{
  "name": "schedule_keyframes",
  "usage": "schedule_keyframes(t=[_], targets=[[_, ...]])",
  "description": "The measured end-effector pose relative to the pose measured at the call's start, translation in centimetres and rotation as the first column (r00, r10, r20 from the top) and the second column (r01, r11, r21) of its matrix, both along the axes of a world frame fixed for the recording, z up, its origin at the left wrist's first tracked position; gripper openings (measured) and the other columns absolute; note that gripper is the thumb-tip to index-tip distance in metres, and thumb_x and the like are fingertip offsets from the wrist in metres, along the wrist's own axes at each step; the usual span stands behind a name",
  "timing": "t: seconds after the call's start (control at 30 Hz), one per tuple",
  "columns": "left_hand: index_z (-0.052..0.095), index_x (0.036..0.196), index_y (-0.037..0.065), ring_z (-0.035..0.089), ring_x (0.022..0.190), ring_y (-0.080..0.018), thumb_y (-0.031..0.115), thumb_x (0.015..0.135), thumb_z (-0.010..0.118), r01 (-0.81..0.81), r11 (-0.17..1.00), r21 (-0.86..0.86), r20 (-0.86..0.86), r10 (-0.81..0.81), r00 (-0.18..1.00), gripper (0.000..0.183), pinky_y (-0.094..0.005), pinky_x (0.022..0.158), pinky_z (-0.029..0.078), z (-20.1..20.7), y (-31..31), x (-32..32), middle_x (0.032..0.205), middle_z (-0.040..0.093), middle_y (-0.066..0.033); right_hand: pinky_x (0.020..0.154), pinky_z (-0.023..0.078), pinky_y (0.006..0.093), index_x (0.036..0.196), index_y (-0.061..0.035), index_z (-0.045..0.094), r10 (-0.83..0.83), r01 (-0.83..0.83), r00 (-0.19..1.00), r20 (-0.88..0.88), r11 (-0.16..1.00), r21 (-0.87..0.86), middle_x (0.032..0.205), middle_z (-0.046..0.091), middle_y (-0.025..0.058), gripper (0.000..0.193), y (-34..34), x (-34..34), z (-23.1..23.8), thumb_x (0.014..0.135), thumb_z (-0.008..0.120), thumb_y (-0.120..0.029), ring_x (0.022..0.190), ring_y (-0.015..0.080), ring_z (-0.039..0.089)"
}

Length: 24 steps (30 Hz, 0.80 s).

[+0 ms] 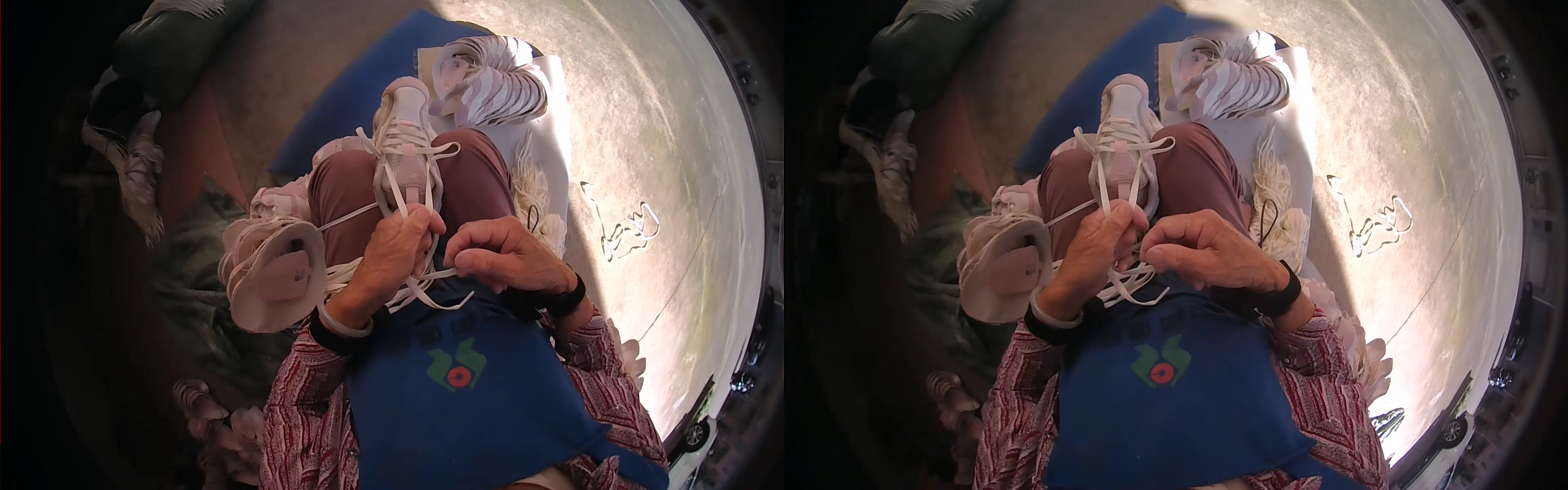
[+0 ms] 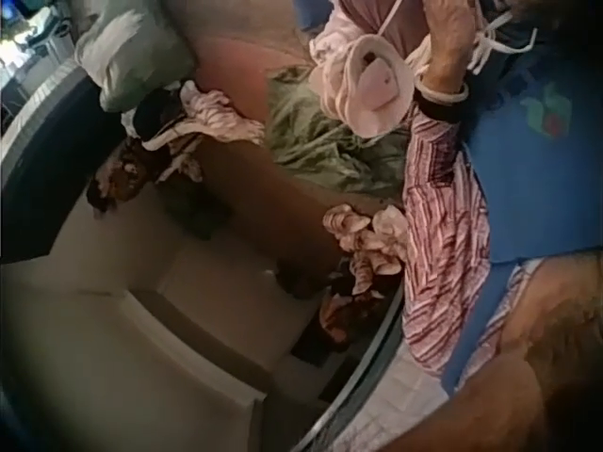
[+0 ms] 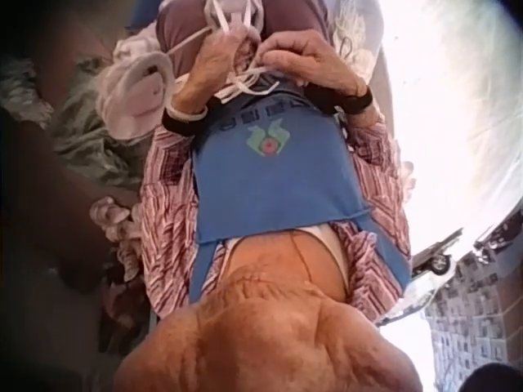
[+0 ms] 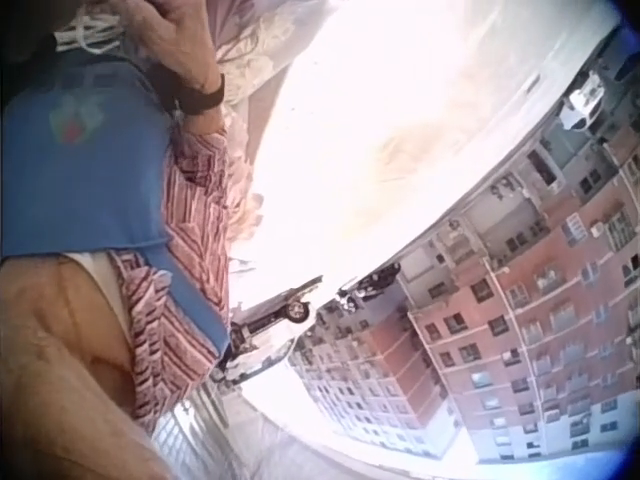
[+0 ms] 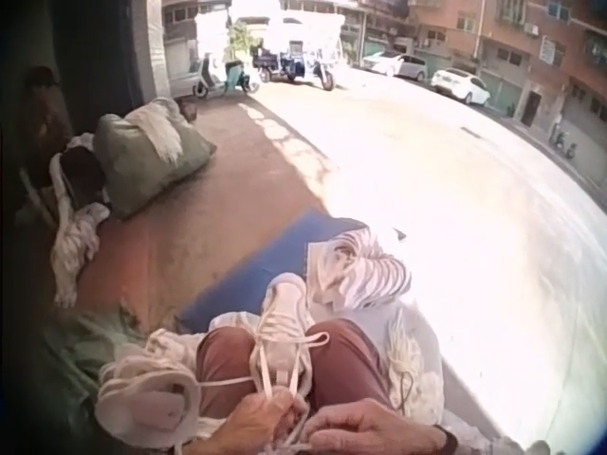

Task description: The recorder is lacing a shoe by hand while sitting outside.

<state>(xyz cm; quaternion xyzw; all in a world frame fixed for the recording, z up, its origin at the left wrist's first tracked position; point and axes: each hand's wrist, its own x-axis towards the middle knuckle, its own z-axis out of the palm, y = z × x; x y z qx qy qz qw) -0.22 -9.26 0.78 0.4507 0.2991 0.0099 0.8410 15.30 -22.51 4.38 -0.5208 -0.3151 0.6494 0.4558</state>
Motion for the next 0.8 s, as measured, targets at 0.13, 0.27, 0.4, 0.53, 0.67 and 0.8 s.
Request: schedule_keyframes(t=[0.13,0.27,0.4,0.53,0.67,0.8], targets=[[0.057,0.094,0.003,0.048,0.060,-0.0104,0.032,0.106,0.040,0.152,0.941,0.302,-0.022,-0.153,0.988,0.036,-0.0281,0.055,0.042,0.5,-0.5,0.0,0.070,0.050,-0.0003,0.043,0.036,0.0172,0.101,-0.0002,0.064,-0.268,0.271,0.962,0.046,0.959,-0.084,0.068,0.057,-0.0028,0.026,-0.1,0.6,-3.5,0.102,0.052,-0.023,0.048,0.0030,0.046],[0.056,0.093,0.000,0.059,0.072,-0.0356,0.026,0.104,0.039,0.195,0.775,0.601,0.049,-0.279,0.959,0.033,-0.0448,0.072,0.046,0.6,-1.7,0.8,0.077,0.059,-0.0155,0.050,0.038,0.0178,0.102,-0.0003,0.065,-0.265,0.268,0.963,0.043,0.955,-0.126,0.070,0.058,-0.0020,0.039,1.9,-0.5,-4.3,0.104,0.044,-0.034,0.054,0.0029,0.048],[0.057,0.093,0.000,0.059,0.076,-0.0425,0.024,0.103,0.038,0.275,0.727,0.629,-0.039,-0.323,0.945,0.032,-0.0480,0.073,0.046,0.6,-2.6,0.8,0.077,0.059,-0.0235,0.055,0.041,0.0172,0.107,-0.0007,0.064,-0.244,0.237,0.968,-0.063,0.966,-0.100,0.076,0.059,-0.0019,0.038,3.5,-0.4,-4.2,0.103,0.047,-0.035,0.062,0.0029,0.052],[0.060,0.096,0.001,0.051,0.068,-0.0188,0.030,0.105,0.037,0.313,0.827,0.466,0.036,-0.372,0.928,0.038,-0.0329,0.068,0.044,0.4,-3.2,1.5,0.073,0.052,-0.0081,0.057,0.043,0.0163,0.109,-0.0017,0.065,-0.232,0.198,0.933,-0.275,0.969,-0.145,0.082,0.061,-0.0020,0.031,4.1,-0.1,-4.7,0.101,0.054,-0.030,0.066,0.0016,0.054],[0.060,0.095,0.000,0.051,0.070,-0.0137,0.034,0.105,0.041,0.307,0.791,0.529,-0.002,-0.361,0.933,0.040,-0.0300,0.067,0.043,-0.1,-2.3,0.6,0.075,0.054,-0.0059,0.057,0.044,0.0157,0.105,-0.0027,0.064,-0.304,0.268,0.861,-0.408,0.953,-0.143,0.073,0.058,-0.0046,0.021,4.4,0.7,-6.0,0.100,0.057,-0.022,0.061,0.0012,0.052],[0.062,0.096,0.000,0.050,0.075,-0.0081,0.033,0.104,0.048,0.230,0.918,0.324,-0.038,-0.230,0.972,0.037,-0.0254,0.068,0.043,-0.8,0.1,-1.4,0.079,0.057,-0.0021,0.051,0.039,0.0169,0.103,-0.0020,0.063,-0.204,0.176,0.849,-0.488,0.979,-0.104,0.068,0.056,-0.0042,0.019,3.0,1.8,-6.6,0.100,0.055,-0.019,0.057,0.0019,0.050]])
